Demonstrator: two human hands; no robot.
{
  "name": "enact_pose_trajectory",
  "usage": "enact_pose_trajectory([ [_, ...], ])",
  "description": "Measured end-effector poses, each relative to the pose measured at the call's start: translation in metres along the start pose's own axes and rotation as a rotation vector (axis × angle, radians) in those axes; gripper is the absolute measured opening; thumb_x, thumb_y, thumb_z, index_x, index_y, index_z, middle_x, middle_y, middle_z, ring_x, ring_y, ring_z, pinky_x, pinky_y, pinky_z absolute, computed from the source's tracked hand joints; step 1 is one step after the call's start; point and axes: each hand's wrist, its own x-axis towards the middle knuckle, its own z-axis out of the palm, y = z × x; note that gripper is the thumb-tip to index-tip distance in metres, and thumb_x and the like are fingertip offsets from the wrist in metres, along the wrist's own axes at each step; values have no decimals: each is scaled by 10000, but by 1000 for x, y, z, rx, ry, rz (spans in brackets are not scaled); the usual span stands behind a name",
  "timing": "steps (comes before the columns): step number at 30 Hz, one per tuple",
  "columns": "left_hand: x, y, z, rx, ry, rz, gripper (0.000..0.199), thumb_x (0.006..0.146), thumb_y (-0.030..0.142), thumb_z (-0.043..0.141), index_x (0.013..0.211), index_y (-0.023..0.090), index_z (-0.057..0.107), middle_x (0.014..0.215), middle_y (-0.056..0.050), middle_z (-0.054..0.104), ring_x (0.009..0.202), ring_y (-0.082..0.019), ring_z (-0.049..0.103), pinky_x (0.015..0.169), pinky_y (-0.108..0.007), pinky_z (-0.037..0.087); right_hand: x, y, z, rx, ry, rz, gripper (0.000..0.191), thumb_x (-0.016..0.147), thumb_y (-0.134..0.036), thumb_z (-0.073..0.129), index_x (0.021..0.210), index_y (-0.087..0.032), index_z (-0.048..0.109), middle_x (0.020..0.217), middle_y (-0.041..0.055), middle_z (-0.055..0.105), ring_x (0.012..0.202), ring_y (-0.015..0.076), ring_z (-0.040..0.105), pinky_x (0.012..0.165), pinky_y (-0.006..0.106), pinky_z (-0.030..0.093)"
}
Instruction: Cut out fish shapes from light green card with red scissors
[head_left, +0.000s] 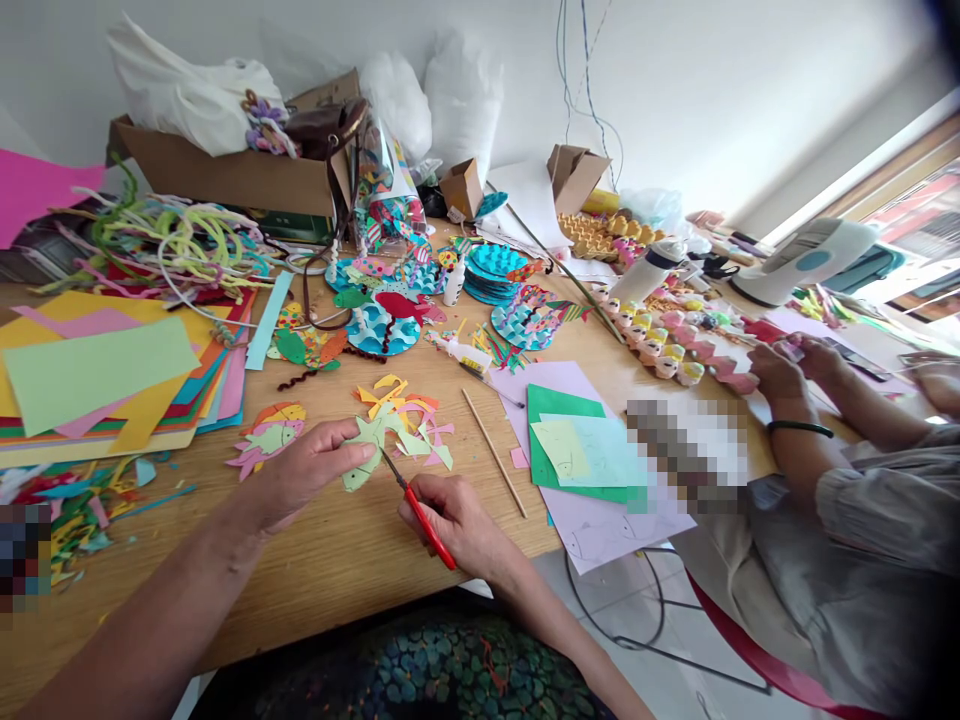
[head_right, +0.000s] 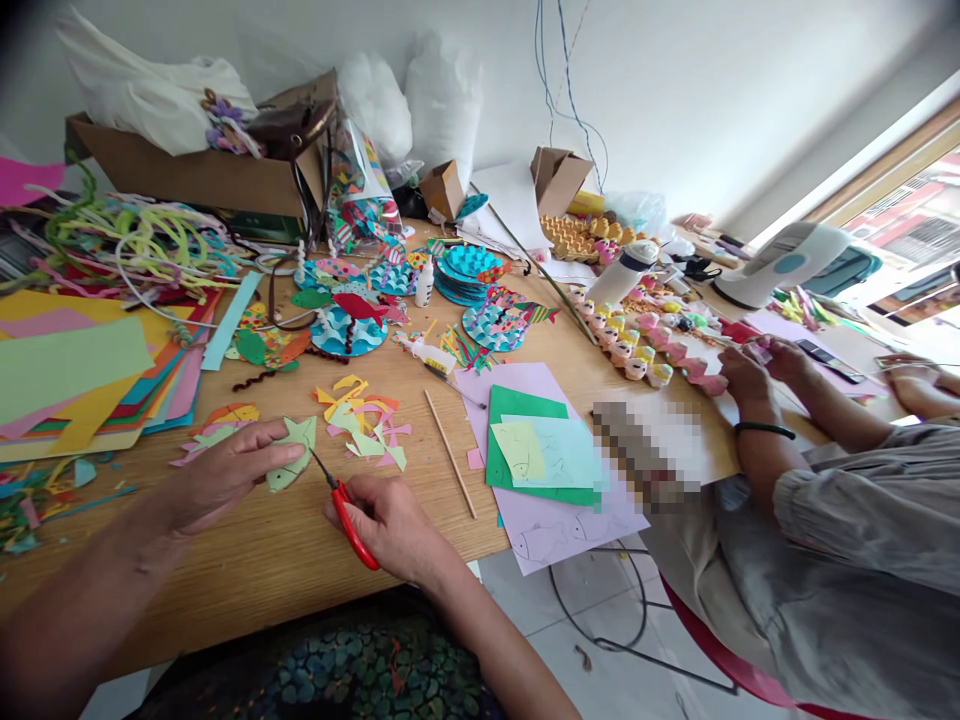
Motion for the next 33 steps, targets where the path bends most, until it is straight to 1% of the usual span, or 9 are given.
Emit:
enact_pose_trajectory([
  [7, 0, 2, 2, -16, 2, -12, 142, 749, 332, 626, 674, 212, 626, 622, 41, 581, 600, -124, 468, 576, -224, 372, 0, 2, 0, 10, 7, 0, 361, 864, -402, 528, 606, -185, 403, 524, -60, 350, 485, 74, 304, 447, 209, 219],
  [11, 0, 0, 3, -53, 9, -5, 134, 736, 326, 642, 661, 217, 627, 608, 47, 568, 595, -121, 457, 568, -223, 361, 0, 3, 0, -12, 19, -29, 375, 854, -404, 549, 594, -182, 395, 529, -61, 338, 497, 74, 292, 452, 211, 219],
  [15, 1, 0, 5, -85, -17, -2, 124, 741, 329, 635, 690, 216, 632, 622, 39, 587, 653, -134, 486, 613, -230, 380, 1, 5, 0, 0, 31, -36, 370, 853, -398, 551, 597, -181, 394, 544, -57, 342, 507, 76, 297, 459, 212, 220],
  [17, 1, 2, 7, -97, -10, 11, 141, 739, 329, 634, 665, 211, 618, 587, 43, 566, 634, -130, 474, 609, -233, 378, 2, 6, 2, 11, 44, -29, 367, 851, -399, 551, 598, -182, 398, 546, -55, 348, 509, 79, 303, 465, 215, 221],
  [19, 1, 3, 10, -109, 9, 21, 187, 729, 331, 634, 603, 203, 585, 543, 52, 529, 575, -116, 434, 575, -235, 361, 2, 7, 3, 22, 52, -26, 360, 850, -399, 551, 601, -183, 404, 546, -52, 355, 513, 82, 310, 471, 217, 222],
  [22, -1, 4, 14, -122, 22, 28, 242, 725, 347, 623, 550, 199, 543, 521, 57, 503, 533, -106, 403, 545, -240, 342, 1, 8, 5, 41, 50, -22, 351, 846, -400, 552, 608, -184, 410, 547, -51, 359, 513, 85, 313, 473, 219, 222],
  [28, -4, 0, 20, -116, 49, 41, 251, 740, 363, 591, 563, 196, 531, 522, 55, 481, 541, -108, 395, 550, -249, 333, 2, 8, 5, 61, 55, -15, 340, 842, -398, 550, 612, -185, 417, 548, -51, 354, 513, 87, 310, 474, 222, 222],
  [33, -3, 1, 22, -105, 41, 45, 254, 738, 372, 585, 567, 196, 519, 523, 54, 469, 537, -108, 381, 545, -255, 322, 0, 6, 4, 83, 45, -15, 340, 854, -389, 531, 611, -185, 411, 553, -52, 348, 515, 86, 309, 477, 223, 222],
])
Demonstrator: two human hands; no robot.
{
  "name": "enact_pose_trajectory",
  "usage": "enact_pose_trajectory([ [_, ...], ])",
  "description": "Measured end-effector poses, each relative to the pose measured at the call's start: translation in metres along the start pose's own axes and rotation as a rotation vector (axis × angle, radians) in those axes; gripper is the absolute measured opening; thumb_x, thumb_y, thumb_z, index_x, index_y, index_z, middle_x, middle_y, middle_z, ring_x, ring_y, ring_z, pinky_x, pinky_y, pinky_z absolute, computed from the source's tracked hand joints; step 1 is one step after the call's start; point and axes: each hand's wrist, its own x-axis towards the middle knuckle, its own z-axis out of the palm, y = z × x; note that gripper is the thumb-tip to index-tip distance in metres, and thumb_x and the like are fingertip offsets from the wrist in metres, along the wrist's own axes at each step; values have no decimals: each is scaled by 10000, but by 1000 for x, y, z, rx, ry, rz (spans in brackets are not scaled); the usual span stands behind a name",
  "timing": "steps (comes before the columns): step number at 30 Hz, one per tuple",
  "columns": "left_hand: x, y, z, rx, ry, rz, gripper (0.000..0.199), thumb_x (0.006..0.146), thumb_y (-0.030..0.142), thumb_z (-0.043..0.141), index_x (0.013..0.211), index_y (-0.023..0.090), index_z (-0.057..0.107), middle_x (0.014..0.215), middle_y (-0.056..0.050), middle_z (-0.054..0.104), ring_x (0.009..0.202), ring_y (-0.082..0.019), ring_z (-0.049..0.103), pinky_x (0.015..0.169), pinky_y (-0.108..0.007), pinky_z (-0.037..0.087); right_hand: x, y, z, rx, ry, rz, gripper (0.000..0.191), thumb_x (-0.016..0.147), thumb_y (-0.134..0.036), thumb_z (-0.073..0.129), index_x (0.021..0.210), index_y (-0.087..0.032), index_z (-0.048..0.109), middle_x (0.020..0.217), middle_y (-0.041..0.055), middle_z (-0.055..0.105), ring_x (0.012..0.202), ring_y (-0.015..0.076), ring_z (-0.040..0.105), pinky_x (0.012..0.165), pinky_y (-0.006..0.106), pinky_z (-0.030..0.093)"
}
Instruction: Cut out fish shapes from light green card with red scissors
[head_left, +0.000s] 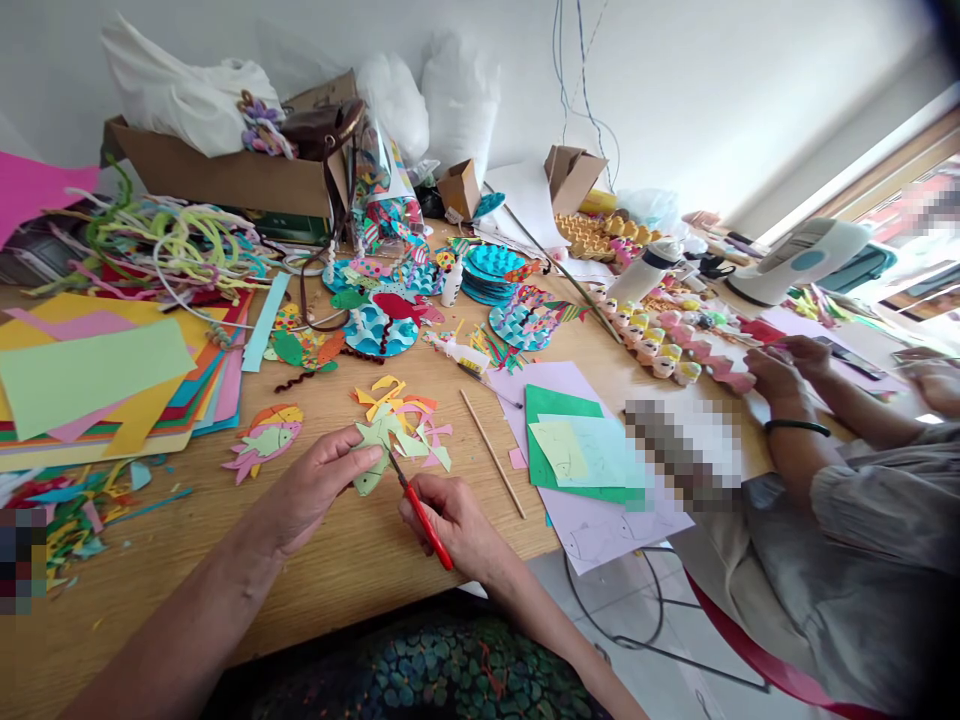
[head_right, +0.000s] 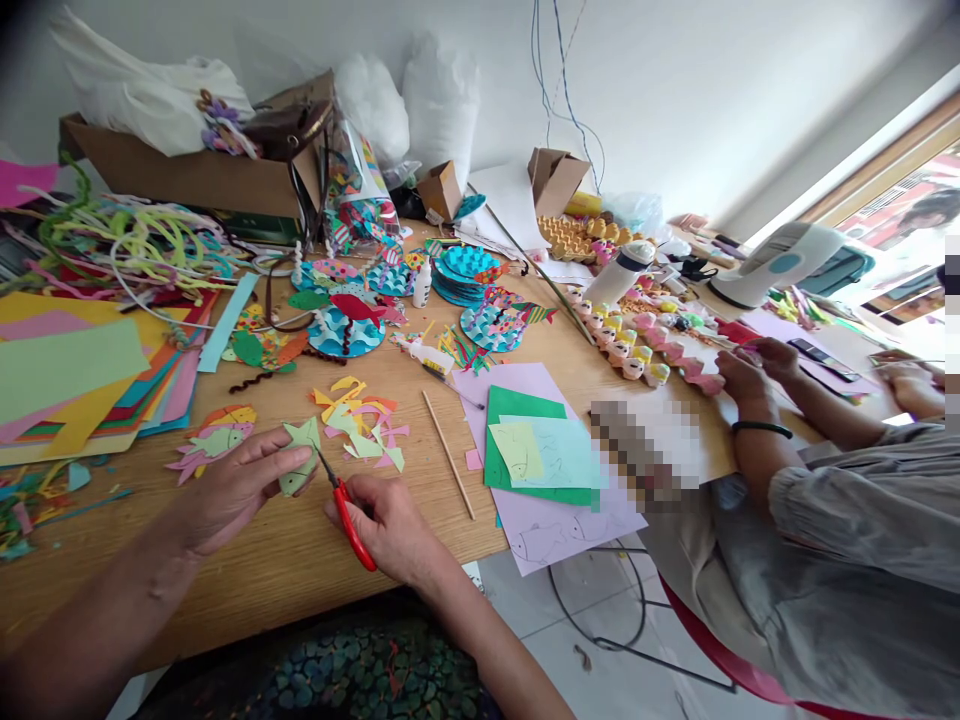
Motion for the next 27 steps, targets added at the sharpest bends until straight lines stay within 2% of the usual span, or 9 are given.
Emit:
enact_pose_trajectory([
  [14, -1, -2, 1, -6, 19, -1, 283, 741, 384, 592, 551, 194, 507, 536, 48, 464, 558, -116, 391, 562, -260, 340, 0, -5, 0, -60, 40, -32, 409, 845, -453, 517, 575, -187, 365, 539, -57, 313, 511, 80, 274, 473, 227, 214],
  [27, -3, -1, 8, -106, 46, -64, 298, 700, 417, 653, 570, 181, 525, 548, 45, 483, 553, -114, 417, 549, -253, 367, 0, -1, 1, -35, 33, 2, 378, 835, -462, 528, 604, -185, 415, 543, -52, 326, 522, 88, 286, 460, 210, 236],
])
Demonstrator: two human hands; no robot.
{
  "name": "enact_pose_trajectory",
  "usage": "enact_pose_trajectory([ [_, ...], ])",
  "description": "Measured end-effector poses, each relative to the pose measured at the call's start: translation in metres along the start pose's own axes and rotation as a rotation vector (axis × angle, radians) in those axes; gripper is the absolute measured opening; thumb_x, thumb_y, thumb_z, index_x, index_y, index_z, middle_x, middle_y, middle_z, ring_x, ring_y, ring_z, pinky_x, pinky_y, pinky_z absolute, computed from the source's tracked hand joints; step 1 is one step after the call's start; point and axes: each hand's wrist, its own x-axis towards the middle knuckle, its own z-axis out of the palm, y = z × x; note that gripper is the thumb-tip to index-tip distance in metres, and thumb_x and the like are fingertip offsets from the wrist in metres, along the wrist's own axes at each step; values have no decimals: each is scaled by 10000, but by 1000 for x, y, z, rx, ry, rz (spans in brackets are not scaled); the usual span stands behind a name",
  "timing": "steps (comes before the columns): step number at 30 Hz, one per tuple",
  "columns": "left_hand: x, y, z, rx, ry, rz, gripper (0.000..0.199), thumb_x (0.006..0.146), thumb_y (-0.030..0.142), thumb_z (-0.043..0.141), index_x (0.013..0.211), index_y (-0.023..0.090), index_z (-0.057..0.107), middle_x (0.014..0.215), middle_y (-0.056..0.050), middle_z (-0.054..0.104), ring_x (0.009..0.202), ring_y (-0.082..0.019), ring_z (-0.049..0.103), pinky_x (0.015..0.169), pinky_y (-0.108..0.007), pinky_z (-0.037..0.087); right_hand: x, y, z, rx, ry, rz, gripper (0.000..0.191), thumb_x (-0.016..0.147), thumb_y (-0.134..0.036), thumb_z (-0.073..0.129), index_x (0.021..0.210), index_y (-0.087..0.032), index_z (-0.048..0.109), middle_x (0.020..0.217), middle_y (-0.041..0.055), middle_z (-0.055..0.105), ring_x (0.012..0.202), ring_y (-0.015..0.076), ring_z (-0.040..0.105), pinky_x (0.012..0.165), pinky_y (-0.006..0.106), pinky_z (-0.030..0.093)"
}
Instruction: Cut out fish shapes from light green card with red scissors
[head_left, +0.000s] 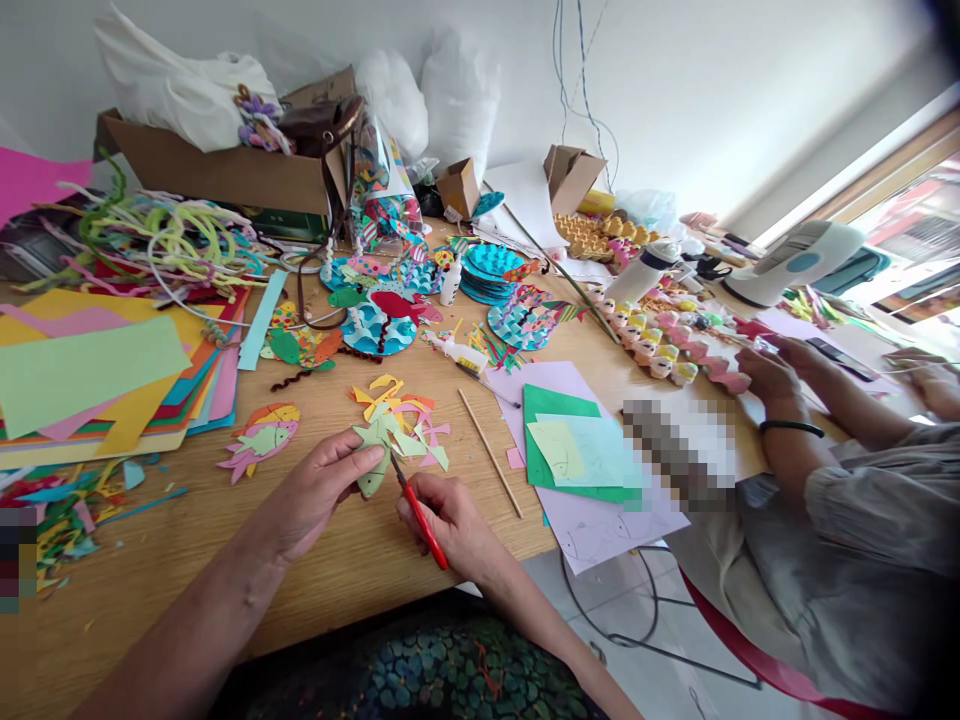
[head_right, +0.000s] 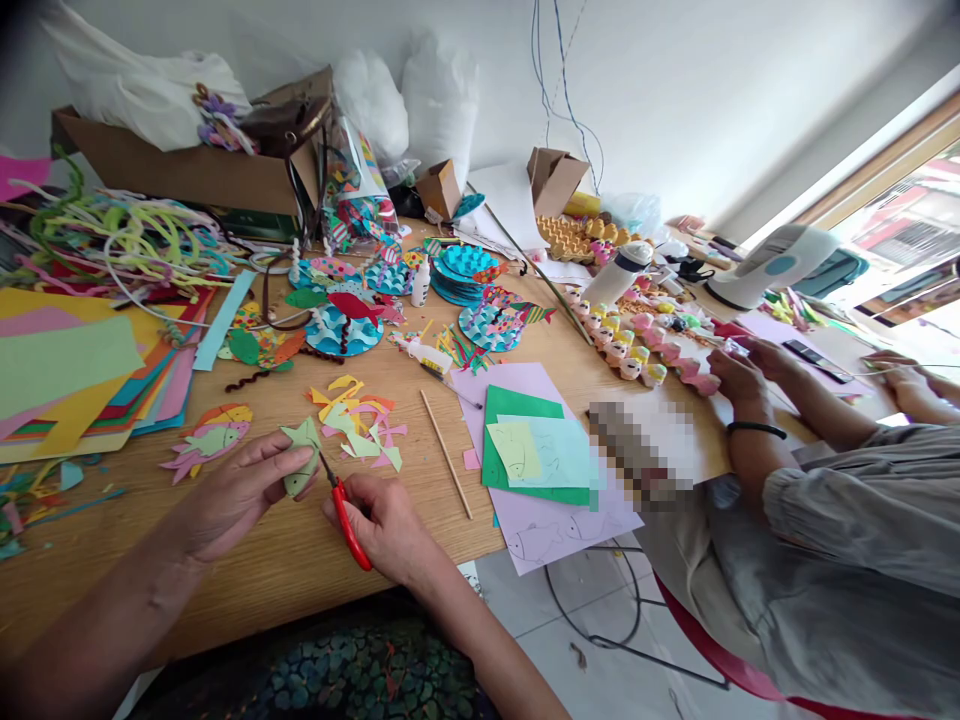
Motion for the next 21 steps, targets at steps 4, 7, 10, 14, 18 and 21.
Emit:
enact_pose_trajectory([
  [4, -1, -1, 0, -20, -2, -19, 286, 704, 408, 655, 584, 177, 535, 554, 47, 494, 559, -109, 417, 557, -247, 369, -1, 0, 0, -5, 2, -5, 377, 837, -458, 523, 603, -185, 411, 551, -51, 327, 524, 87, 287, 470, 217, 229],
  [7, 0, -1, -1, -9, -9, -9, 281, 711, 403, 647, 584, 180, 534, 553, 48, 491, 561, -110, 411, 557, -247, 363, -1, 0, 0, -11, 3, -3, 383, 844, -455, 519, 600, -185, 401, 553, -53, 327, 526, 86, 285, 478, 221, 225],
  [10, 0, -1, -2, 25, -23, 6, 290, 722, 401, 633, 566, 184, 521, 548, 47, 481, 561, -113, 407, 561, -252, 359, -1, -2, 0, -26, 6, -19, 410, 845, -476, 514, 588, -188, 376, 550, -54, 321, 523, 83, 280, 479, 226, 223],
  [14, -1, 2, -2, 47, -23, 6, 290, 726, 399, 622, 560, 189, 510, 549, 46, 472, 561, -116, 400, 560, -255, 358, -2, -5, -1, -30, 11, -6, 444, 839, -513, 505, 572, -193, 349, 542, -55, 311, 515, 81, 273, 469, 230, 217],
  [18, 0, 2, -2, 78, -32, 34, 289, 739, 394, 606, 556, 192, 510, 545, 44, 463, 563, -120, 401, 565, -256, 361, -2, -6, -1, -39, 20, -16, 447, 836, -508, 507, 566, -193, 342, 541, -55, 303, 516, 81, 267, 467, 230, 211],
  [21, 1, 0, -3, 115, -35, 72, 301, 774, 392, 568, 554, 195, 512, 551, 39, 466, 568, -125, 405, 573, -260, 366, -2, -5, -2, -48, 18, -28, 443, 836, -500, 504, 564, -194, 335, 541, -55, 294, 515, 81, 259, 465, 231, 203],
])
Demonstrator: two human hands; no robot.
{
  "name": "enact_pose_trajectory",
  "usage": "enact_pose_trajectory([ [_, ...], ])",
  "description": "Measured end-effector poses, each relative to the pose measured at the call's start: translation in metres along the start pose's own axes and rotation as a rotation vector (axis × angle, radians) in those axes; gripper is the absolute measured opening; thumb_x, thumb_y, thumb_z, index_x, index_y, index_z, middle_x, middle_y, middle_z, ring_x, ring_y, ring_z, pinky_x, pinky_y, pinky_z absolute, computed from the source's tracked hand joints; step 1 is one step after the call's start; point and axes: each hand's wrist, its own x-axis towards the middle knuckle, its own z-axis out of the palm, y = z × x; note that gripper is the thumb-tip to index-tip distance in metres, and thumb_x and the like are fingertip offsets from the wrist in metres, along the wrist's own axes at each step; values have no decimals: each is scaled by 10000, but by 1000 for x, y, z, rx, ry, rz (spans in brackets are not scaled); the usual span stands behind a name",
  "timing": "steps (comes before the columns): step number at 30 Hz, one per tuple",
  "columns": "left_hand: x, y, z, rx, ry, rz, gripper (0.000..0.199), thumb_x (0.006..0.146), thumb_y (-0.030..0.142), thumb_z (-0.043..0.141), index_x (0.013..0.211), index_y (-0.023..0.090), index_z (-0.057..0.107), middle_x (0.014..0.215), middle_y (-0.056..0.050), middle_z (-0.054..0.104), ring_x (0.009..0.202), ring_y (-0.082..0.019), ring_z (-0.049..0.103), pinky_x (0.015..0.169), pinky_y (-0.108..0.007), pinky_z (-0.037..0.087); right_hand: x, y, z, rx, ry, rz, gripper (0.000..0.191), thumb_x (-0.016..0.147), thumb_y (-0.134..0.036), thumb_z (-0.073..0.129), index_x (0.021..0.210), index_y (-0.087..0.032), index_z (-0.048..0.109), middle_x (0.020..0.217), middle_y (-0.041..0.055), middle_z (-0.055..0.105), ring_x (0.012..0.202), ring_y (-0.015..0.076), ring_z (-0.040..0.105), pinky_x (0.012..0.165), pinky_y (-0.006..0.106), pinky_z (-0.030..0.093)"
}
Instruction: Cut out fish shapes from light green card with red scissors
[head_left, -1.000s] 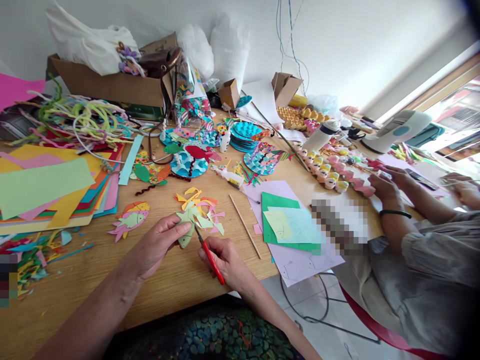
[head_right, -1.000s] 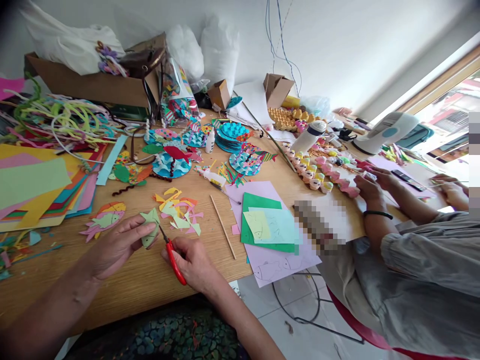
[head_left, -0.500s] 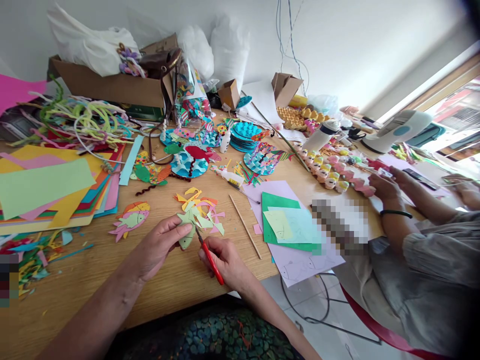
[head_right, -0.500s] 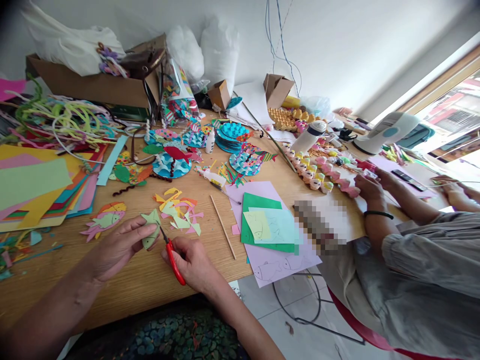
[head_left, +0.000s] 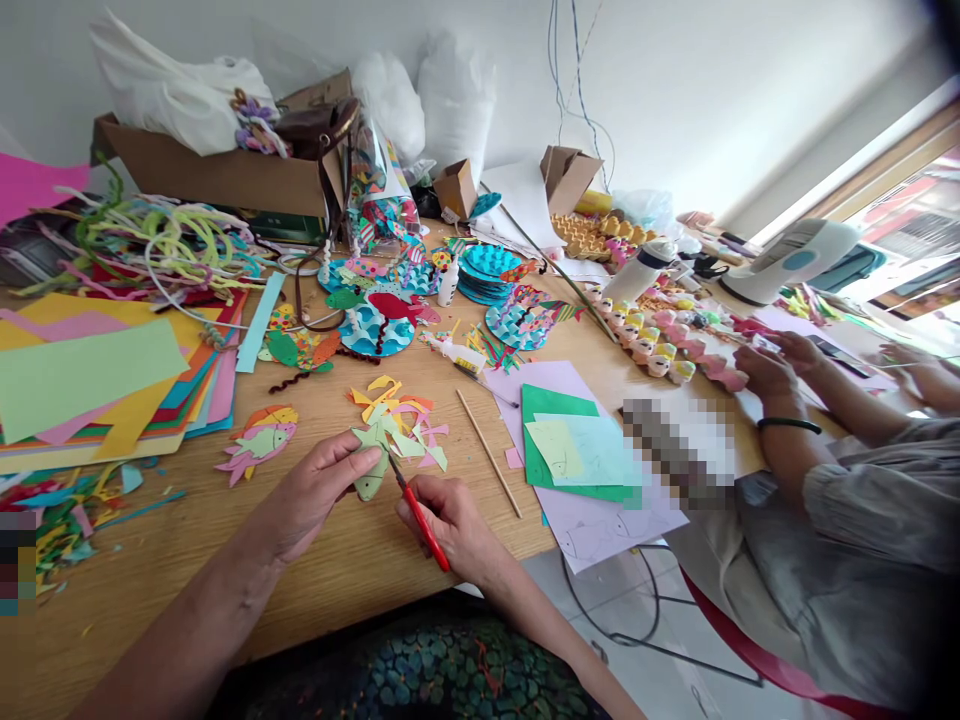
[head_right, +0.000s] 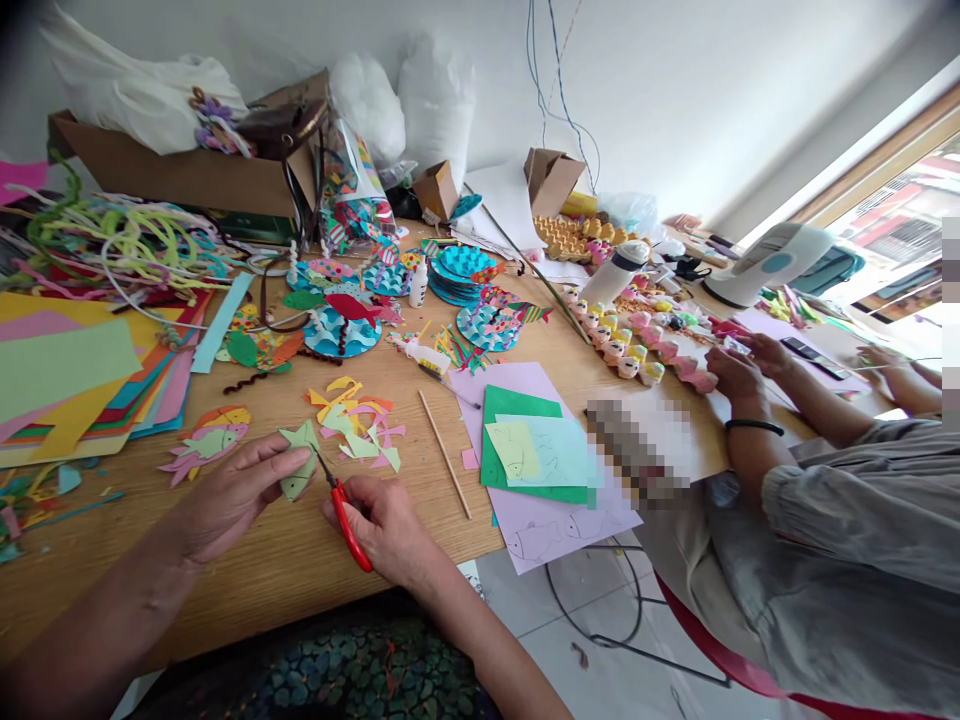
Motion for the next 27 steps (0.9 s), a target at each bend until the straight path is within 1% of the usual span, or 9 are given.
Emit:
enact_pose_trajectory([
  [4, 1, -3, -1, 43, 6, 34, 311, 797, 385, 543, 552, 199, 502, 547, 39, 460, 562, -125, 400, 563, -260, 353, 1, 2, 0, 0, -11, 10, 409, 839, -471, 496, 576, -192, 354, 546, -53, 307, 518, 84, 268, 468, 227, 207],
  [9, 1, -1, -1, 63, 13, 13, 299, 769, 390, 560, 546, 202, 492, 537, 42, 450, 552, -126, 387, 550, -263, 336, 1, 6, 1, -6, -24, 28, 339, 846, -405, 492, 607, -187, 391, 563, -51, 336, 533, 87, 297, 485, 226, 229],
  [15, 1, 4, -1, 47, 11, -38, 303, 713, 423, 592, 525, 204, 501, 514, 37, 459, 537, -129, 386, 546, -271, 336, 1, 4, 1, -21, -12, 12, 392, 842, -444, 491, 576, -193, 349, 555, -52, 313, 528, 85, 273, 476, 230, 212],
  [21, -1, 7, -4, 21, -13, -37, 292, 699, 411, 606, 512, 203, 520, 500, 36, 463, 522, -124, 374, 522, -266, 315, 1, 1, 2, -11, -29, 12, 404, 841, -464, 491, 578, -192, 347, 555, -51, 307, 531, 84, 264, 472, 230, 204],
  [27, -1, 6, -4, -12, -20, -71, 278, 700, 402, 618, 526, 198, 545, 508, 38, 478, 527, -119, 376, 529, -258, 313, 1, 5, 5, -47, 5, -24, 362, 849, -411, 496, 591, -187, 377, 553, -51, 335, 532, 85, 287, 483, 226, 230],
])
